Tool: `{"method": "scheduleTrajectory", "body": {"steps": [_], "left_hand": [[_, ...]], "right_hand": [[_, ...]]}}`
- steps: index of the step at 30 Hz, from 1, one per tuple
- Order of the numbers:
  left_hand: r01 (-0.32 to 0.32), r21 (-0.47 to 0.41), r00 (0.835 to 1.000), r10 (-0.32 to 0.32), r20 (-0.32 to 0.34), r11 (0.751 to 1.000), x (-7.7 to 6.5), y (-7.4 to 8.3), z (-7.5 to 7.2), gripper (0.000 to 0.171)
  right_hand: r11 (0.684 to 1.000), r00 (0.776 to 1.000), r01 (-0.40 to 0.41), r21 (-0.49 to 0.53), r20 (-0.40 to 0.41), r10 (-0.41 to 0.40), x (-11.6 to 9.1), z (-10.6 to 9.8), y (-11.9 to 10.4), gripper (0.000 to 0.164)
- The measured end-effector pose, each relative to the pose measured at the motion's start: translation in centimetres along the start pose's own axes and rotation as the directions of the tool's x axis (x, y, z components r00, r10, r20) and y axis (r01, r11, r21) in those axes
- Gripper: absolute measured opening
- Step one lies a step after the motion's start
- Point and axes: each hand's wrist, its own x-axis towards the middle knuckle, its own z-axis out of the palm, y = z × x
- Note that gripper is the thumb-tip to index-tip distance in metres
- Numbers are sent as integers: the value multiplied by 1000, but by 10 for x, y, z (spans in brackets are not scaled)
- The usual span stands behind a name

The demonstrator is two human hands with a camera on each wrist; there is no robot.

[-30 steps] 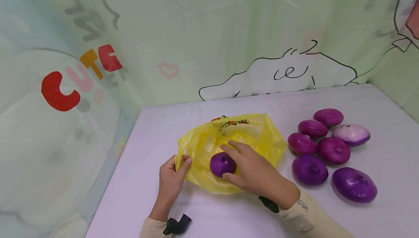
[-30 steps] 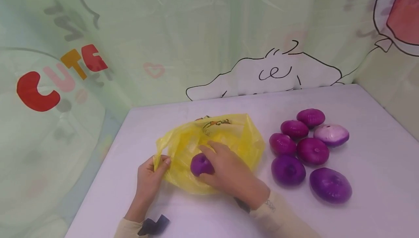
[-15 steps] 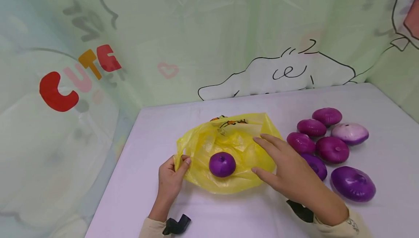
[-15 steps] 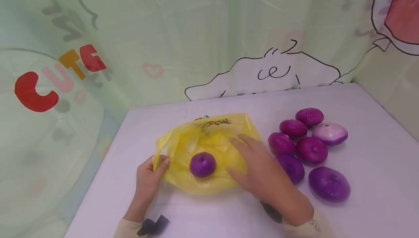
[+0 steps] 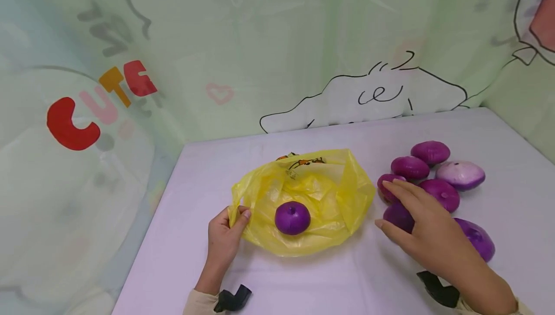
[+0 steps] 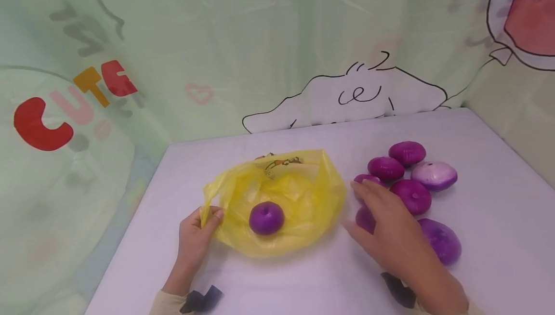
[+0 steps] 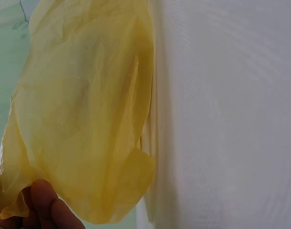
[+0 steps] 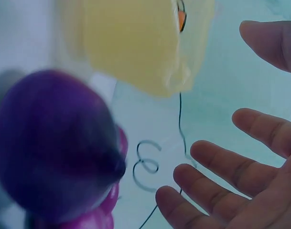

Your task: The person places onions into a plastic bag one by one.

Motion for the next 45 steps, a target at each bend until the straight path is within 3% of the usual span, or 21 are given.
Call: {"method": "scheduleTrajectory", "body": {"steps": [8, 22, 30, 38, 45], "left_hand": [[1, 16, 1000, -1, 3, 1000, 0, -1, -1, 10], [1, 1, 1000, -1, 0, 1000, 0, 1, 0, 11], [6, 5, 1000, -6, -8, 1000, 0, 2, 0, 11], [10, 3, 1000, -10, -6, 1000, 0, 2, 0, 11], [15, 7, 1000, -15, -2, 1000, -1, 2, 0, 11]], "right_hand": [[992, 992, -121, -34, 33, 122, -14, -6, 21, 88], [987, 984, -153, -43, -97, 148, -51, -3, 54, 84], [964, 964, -246, -103, -129, 232, -60, -13, 71, 74], [969, 931, -247, -18, -283, 232, -72, -15, 94, 54], [949, 911, -316, -8, -281, 301, -81, -11, 104, 65]]}}
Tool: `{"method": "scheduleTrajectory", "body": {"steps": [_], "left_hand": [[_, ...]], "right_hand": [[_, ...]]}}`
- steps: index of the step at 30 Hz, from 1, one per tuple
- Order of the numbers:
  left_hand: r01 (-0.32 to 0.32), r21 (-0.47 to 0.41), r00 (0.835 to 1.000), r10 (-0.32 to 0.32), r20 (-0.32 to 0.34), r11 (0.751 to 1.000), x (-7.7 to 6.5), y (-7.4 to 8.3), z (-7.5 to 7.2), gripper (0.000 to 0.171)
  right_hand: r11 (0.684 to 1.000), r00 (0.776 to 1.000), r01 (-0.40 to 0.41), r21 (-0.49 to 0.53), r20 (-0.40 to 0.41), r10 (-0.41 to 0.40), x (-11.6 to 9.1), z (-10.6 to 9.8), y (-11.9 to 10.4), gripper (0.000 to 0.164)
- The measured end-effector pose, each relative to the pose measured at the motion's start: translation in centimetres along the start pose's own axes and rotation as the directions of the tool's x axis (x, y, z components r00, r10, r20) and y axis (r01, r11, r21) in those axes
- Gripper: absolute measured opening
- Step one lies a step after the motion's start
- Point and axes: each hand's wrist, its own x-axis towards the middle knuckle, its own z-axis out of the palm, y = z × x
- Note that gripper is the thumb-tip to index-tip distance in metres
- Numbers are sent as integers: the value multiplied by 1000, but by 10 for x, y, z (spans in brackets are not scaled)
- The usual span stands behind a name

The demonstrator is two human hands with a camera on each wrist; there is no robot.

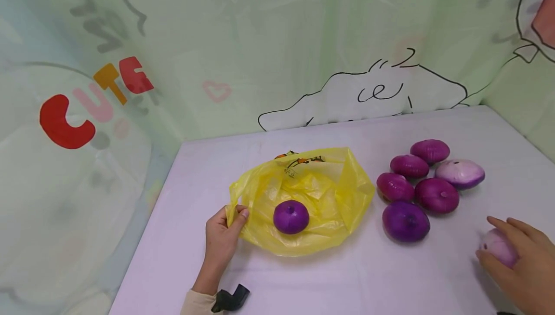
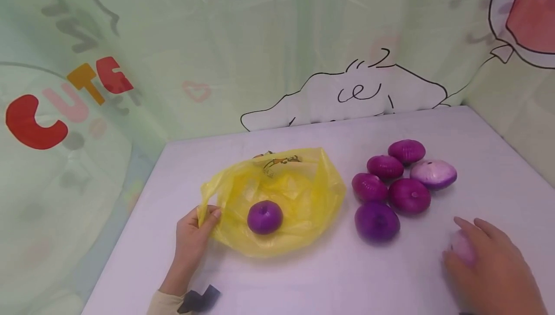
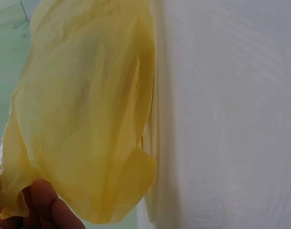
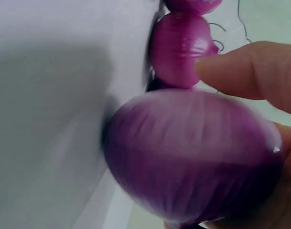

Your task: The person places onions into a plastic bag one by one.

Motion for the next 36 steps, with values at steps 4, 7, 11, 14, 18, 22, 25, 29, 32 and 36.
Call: {"method": "scheduleTrajectory", "body": {"steps": [4, 7, 11, 14, 18, 22, 25, 29, 32, 36], "left_hand": [[0, 2, 1000, 0, 0, 1000, 0, 1, -1, 11], [1, 0, 1000, -1, 0, 1000, 0, 1, -1, 11], [1, -6, 1000, -1, 1, 1000, 0, 1, -1, 11], [1, -10, 1000, -1, 1, 1000, 0, 1, 0, 11], [-1, -10, 1000, 1, 1, 1000, 1, 0, 0, 11], [-1, -9, 1000, 1, 1, 1000, 1, 0, 0, 10], [2, -9, 1000, -2, 1, 1000, 0, 0, 0, 11], [-2, -5, 1000, 2, 3, 1000, 0, 0, 0, 11], [-8, -2, 1000, 8, 7, 1000, 0, -1, -1, 11], [-14, -1, 1000, 14, 9, 1000, 0, -1, -1, 12]], "right_hand": [[1000, 1000, -12, 19, -18, 13, -2, 1, 4, 70], [1000, 999, -29, 11, -14, 29, -3, 2, 7, 75], [999, 999, -52, 10, -6, 53, -4, 3, 11, 82], [997, 998, -45, 55, -41, 47, -4, 4, 13, 77], [994, 996, -23, 106, -81, 32, -5, 3, 11, 67], [994, 996, -31, 106, -77, 39, -4, 0, 5, 66], [995, 996, -36, 95, -73, 43, -2, -3, 0, 69], [993, 993, -13, 120, -115, 27, 0, -3, -1, 70], [991, 991, -25, 132, -129, 42, 1, -3, -1, 71], [991, 991, -71, 113, -106, 83, 3, -4, -4, 73]]}}
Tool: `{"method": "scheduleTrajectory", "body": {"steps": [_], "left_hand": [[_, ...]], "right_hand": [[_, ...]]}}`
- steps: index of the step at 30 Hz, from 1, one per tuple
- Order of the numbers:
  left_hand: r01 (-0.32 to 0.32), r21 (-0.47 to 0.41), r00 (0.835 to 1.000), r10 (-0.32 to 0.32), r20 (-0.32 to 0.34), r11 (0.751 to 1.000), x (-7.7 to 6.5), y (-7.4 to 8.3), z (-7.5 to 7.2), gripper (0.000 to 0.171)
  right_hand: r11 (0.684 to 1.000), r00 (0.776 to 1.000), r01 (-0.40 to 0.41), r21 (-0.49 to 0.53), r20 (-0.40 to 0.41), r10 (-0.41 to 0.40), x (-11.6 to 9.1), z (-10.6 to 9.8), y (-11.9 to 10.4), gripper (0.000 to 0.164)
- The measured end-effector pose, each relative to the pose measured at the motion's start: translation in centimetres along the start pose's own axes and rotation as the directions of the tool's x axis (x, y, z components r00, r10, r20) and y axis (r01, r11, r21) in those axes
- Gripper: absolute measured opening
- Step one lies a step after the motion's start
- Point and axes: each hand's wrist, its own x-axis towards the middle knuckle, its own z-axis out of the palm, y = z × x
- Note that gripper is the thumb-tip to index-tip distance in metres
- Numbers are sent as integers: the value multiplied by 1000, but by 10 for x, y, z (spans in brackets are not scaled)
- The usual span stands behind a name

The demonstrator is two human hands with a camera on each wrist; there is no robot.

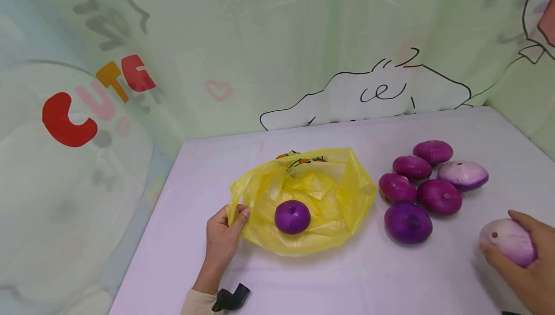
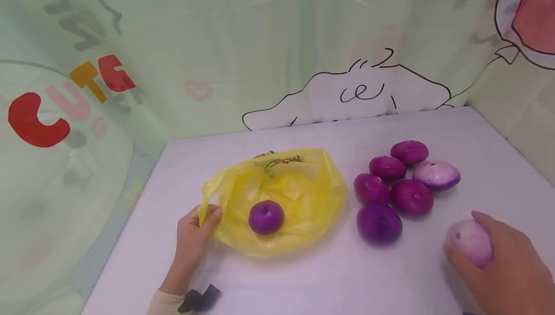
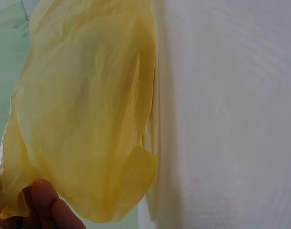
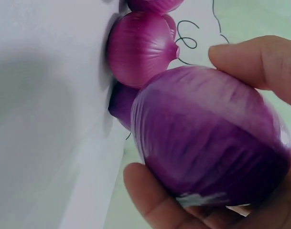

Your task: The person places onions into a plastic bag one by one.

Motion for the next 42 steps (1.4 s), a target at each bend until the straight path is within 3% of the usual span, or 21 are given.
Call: {"method": "scheduleTrajectory", "body": {"steps": [5, 14, 20, 24, 30, 42], "left_hand": [[4, -2, 1000, -4, -1, 1000, 0, 0, 0, 12], [2, -8, 1000, -2, -1, 1000, 0, 0, 0, 11], [7, -4, 1000, -7, 1, 1000, 0, 0, 0, 11], [10, -5, 1000, -10, 1, 1000, 0, 1, 0, 11], [13, -7, 1000, -13, 3, 1000, 0, 2, 1, 11], [16, -5, 1000, -16, 3, 1000, 0, 2, 1, 11]], "right_hand": [[1000, 999, -4, -30, 38, 5, 3, -3, -8, 83], [995, 995, 103, 11, 11, -103, 6, -4, -14, 95], [995, 995, 80, -53, 71, -76, 12, -5, -28, 99], [997, 992, 70, -45, 109, -64, 14, -3, -33, 98], [993, 978, 40, -112, 208, -16, 18, -2, -40, 103], [983, 953, 66, -172, 304, -10, 28, -1, -58, 109]]}}
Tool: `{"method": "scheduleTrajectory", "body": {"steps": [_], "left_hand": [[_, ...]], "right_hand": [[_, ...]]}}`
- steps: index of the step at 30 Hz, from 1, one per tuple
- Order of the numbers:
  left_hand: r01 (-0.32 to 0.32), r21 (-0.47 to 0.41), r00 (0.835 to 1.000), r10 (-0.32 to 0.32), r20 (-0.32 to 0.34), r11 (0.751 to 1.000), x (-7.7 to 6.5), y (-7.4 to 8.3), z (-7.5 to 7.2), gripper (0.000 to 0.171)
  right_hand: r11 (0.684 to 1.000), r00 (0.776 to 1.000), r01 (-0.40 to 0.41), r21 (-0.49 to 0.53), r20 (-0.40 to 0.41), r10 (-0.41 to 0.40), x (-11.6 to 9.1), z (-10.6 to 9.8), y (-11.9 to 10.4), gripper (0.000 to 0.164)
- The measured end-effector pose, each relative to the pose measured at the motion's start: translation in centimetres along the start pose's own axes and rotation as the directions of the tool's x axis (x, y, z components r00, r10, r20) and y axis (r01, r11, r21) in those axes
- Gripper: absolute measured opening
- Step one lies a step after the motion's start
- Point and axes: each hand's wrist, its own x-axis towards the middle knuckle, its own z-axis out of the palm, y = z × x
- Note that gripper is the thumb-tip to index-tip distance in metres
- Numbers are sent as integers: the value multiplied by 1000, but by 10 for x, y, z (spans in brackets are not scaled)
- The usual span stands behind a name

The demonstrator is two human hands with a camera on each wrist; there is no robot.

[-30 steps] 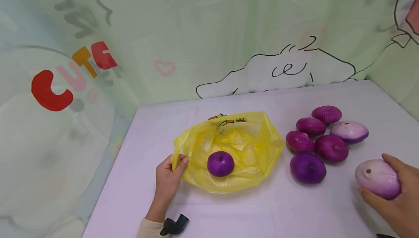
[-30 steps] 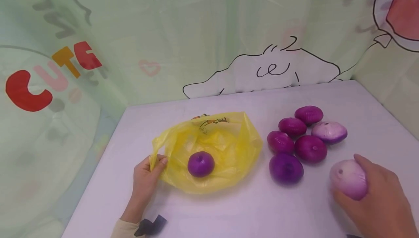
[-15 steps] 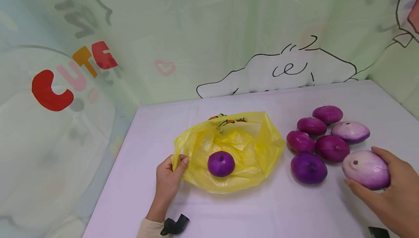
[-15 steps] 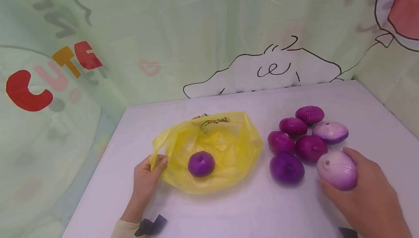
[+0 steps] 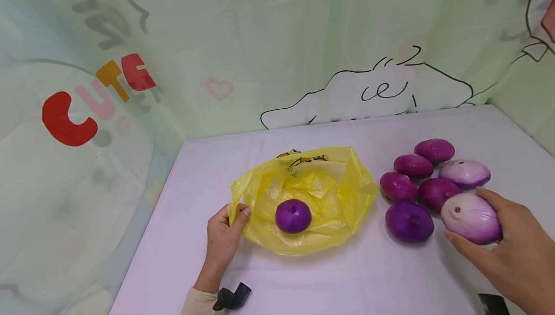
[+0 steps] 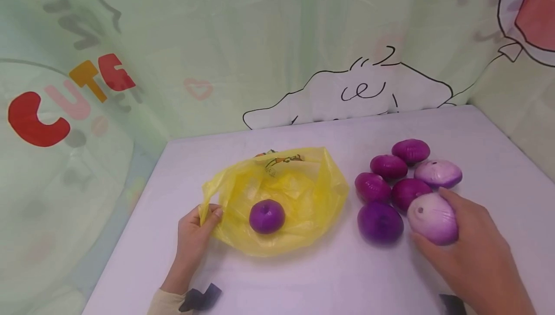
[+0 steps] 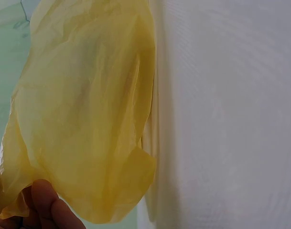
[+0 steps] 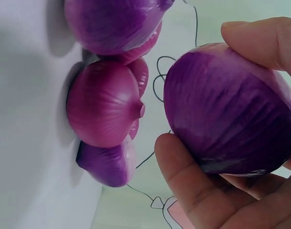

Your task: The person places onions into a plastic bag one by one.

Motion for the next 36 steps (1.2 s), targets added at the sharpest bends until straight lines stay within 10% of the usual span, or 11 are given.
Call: {"method": "scheduleTrajectory", "body": {"steps": [36], "left_hand": [[-10, 24, 1000, 10, -2, 1000, 0, 0, 1, 12]], "right_hand": [[973, 974, 206, 101, -117, -194, 5, 7, -33, 107]]}}
